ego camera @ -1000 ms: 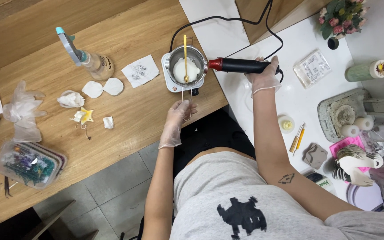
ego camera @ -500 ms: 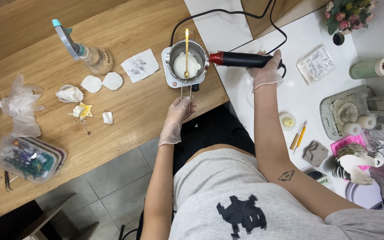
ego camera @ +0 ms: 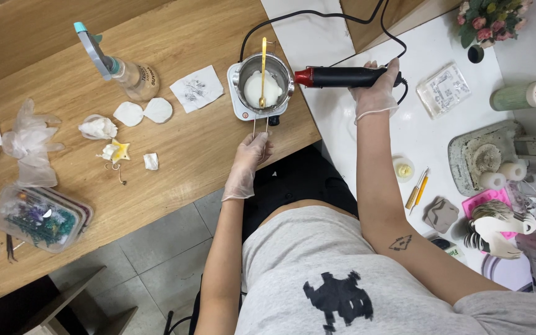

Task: Melting wax blocks in a pot using a hot plate and a heat gun while monitoring the temperature.

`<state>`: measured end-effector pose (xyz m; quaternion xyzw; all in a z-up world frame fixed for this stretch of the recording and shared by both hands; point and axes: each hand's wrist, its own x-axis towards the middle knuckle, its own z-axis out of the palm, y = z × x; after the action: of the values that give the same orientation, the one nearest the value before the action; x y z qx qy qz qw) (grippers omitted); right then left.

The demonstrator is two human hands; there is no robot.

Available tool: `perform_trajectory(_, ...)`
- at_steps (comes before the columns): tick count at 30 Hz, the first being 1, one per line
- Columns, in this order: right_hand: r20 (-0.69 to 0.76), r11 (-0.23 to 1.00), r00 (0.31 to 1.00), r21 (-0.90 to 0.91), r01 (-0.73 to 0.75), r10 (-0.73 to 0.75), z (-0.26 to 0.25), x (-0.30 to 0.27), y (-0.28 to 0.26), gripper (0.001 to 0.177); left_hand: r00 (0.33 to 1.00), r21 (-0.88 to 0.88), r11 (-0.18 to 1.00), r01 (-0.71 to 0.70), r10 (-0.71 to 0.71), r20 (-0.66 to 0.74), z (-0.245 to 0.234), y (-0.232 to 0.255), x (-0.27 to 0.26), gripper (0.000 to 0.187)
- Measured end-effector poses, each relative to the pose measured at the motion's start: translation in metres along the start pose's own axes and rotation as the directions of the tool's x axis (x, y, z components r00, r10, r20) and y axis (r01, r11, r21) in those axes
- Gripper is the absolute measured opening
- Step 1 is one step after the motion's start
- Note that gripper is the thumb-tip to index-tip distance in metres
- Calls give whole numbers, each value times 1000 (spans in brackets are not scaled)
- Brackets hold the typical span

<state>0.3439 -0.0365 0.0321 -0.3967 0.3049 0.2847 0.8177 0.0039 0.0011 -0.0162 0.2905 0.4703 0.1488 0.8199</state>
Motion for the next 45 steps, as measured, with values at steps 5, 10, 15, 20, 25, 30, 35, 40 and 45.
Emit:
perform_trajectory(5,8,1000,1000,2,-3,3,4,-5,-1,42,1000,-9,1000,-4,4,8,-3,-4,4,24)
perform_trajectory(10,-7,1000,1000,0,22,-22,8,-19,1,40,1000,44,999,-18,18,14,-1,-1,-2,24)
perform_trajectory(15,-6,998,998,-4,61,-61,10,-19,2,38,1000,35,999,-22,22,15,3,10,-12,23)
perform_trajectory(20,28,997,997,10,70,-70,6,-11,1,39,1000,21,1000,-13,13,8,-1,2,-2,22)
perform_trajectory(25,33,997,996,4,80,-80,12,-22,0,38,999,6,1000,-21,21,29,-4,1,0,22)
perform_trajectory(30,233,978,952,-16,206,-197,19,-23,-7,37,997,95,992,-80,79,17,-2,12,-14,20)
perform_trajectory(35,480,961,845,-13,277,-237,34,-36,-8,41,986,211,965,-154,165,-37,-11,-6,15,25)
perform_trajectory(40,594,890,744,-98,445,-307,80,-84,16,39,961,441,878,-186,257,-107,-8,22,-16,40)
perform_trajectory(45,841,747,483,-155,647,-244,125,-75,36,29,915,723,661,-202,390,-102,-13,39,-39,49)
